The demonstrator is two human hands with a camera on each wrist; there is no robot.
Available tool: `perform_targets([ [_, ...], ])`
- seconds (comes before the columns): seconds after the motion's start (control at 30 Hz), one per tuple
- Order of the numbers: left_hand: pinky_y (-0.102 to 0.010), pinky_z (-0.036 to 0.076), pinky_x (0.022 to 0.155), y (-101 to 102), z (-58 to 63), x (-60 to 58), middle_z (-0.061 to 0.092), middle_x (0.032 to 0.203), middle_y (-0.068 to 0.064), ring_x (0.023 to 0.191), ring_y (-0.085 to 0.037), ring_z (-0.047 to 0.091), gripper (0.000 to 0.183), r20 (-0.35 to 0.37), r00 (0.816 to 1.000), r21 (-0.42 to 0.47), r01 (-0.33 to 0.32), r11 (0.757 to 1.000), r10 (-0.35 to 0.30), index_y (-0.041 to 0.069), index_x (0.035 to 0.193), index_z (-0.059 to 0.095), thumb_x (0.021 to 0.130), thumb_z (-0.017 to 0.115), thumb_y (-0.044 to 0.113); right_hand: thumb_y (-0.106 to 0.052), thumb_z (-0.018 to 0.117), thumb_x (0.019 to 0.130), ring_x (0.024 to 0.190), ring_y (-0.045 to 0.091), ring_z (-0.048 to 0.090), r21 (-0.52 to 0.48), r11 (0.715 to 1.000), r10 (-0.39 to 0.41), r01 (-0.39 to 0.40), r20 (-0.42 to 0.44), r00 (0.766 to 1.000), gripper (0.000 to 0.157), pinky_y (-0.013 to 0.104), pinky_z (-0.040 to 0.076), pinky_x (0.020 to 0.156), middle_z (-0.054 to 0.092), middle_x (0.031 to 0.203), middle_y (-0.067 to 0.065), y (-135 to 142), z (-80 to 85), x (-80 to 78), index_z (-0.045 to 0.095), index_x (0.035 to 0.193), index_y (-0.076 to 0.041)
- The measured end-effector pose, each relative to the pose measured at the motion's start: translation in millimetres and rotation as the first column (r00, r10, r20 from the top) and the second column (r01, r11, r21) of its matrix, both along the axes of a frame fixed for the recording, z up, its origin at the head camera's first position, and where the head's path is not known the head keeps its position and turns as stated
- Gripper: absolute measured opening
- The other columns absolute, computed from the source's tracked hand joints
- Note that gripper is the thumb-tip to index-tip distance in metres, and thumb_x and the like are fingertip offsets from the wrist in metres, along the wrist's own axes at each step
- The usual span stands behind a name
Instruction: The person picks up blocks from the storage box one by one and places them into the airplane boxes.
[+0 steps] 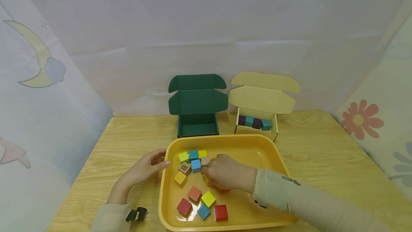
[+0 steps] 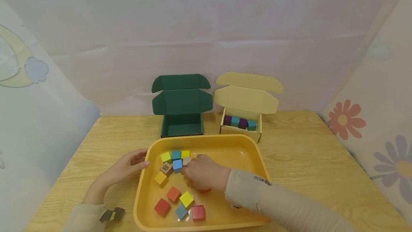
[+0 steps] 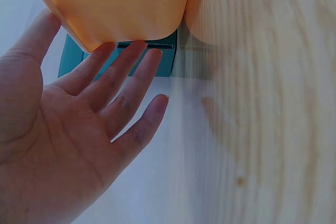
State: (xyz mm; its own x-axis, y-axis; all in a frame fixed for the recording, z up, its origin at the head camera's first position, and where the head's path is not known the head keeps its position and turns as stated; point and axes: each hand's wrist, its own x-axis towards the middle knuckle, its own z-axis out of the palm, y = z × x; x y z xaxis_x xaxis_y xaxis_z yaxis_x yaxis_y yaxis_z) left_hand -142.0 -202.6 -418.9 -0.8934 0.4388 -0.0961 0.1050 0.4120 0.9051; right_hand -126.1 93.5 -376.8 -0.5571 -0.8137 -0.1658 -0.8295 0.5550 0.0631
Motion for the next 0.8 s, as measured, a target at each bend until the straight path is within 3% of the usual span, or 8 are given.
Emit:
perform_targets([
  [0.13, -0.048, 0.049, 0.099, 0.2, 0.0, 0.1, 0.050, 0.141, -0.024, 0.122, -0.038, 0.054, 0.059, -0.001, 1.000, -0.004, -0.003, 1.000, 0.003, -0.006, 0.145, 0.042, 0.100, 0.062, 0.026, -0.036, 0.075, 0.089, 0.080, 0.011, 0.064, -0.007, 1.000, 0.004, -0.004, 0.019, 1.000, 0.031, 0.029, 0.052, 0.079, 0.072, 0.099, -0.008, -0.3, 4.7, 0.0, 0.072, 0.114, -0.017],
  [0.4, -0.048, 0.048, 0.100, -0.6, -4.5, -2.5, 0.051, 0.140, -0.022, 0.122, -0.038, 0.055, 0.058, -0.008, 1.000, -0.019, -0.003, 1.000, 0.003, -0.003, 0.144, 0.044, 0.100, 0.062, 0.029, -0.036, 0.075, 0.089, 0.076, 0.011, 0.061, 0.019, 0.999, 0.029, -0.029, -0.026, 0.999, 0.029, 0.026, 0.049, 0.072, 0.070, 0.089, -0.008, 3.1, 18.3, -5.6, 0.072, 0.110, -0.018],
  [0.6, -0.050, 0.048, 0.100, -0.4, -5.8, -2.5, 0.053, 0.139, -0.021, 0.121, -0.038, 0.055, 0.058, -0.015, 1.000, -0.027, -0.001, 1.000, 0.001, -0.003, 0.144, 0.044, 0.099, 0.062, 0.031, -0.029, 0.078, 0.087, 0.079, 0.012, 0.064, -0.008, 0.999, 0.041, -0.041, 0.017, 0.999, 0.027, 0.025, 0.051, 0.075, 0.072, 0.093, -0.007, 10.6, 29.3, -14.6, 0.072, 0.112, -0.018],
  [0.8, -0.050, 0.048, 0.100, -0.2, -4.8, -2.2, 0.053, 0.139, -0.021, 0.121, -0.037, 0.055, 0.058, -0.009, 1.000, -0.032, -0.015, 0.999, 0.015, -0.002, 0.144, 0.045, 0.099, 0.062, 0.031, -0.024, 0.077, 0.088, 0.087, 0.016, 0.067, -0.023, 1.000, 0.006, -0.004, 0.070, 0.998, 0.030, 0.028, 0.054, 0.081, 0.073, 0.102, -0.002, 20.3, 38.3, -25.3, 0.071, 0.116, -0.013],
])
